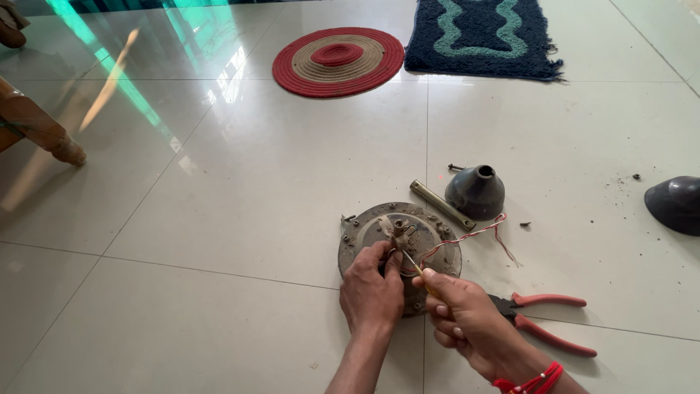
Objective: The person uses a screwdriver to remove screws and disassemble a ceiling fan canopy, separating the central socket and wires from the metal base. The person then uses pliers to cut the wires and remove the socket assembly.
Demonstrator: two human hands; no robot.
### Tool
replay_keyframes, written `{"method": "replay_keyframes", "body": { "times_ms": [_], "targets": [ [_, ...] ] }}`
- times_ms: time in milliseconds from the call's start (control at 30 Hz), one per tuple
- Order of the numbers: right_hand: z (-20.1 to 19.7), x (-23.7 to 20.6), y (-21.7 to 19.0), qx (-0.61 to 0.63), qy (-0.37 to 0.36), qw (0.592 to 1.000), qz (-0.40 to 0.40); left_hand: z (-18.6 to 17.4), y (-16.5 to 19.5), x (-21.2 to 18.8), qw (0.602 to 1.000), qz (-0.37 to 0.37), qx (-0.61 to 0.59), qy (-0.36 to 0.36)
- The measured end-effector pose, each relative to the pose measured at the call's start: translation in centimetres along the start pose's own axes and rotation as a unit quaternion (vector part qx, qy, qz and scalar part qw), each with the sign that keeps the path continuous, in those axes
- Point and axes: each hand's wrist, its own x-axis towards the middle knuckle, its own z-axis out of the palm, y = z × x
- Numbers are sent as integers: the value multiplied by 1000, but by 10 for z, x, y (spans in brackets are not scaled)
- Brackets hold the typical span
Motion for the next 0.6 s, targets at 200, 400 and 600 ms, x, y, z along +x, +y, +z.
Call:
{"method": "replay_keyframes", "body": {
  "times_ms": [200,400,600],
  "targets": [
    [2,1,0,-60,-17,998,8,-3,1,-3,1000,6,-7,1],
    [11,10,21,-452,170,782,-394,-3,2,-1,1000,23,-3,2],
    [13,1,23,-612,236,671,-346,-1,1,-2,1000,16,-5,7]
  ]
}}
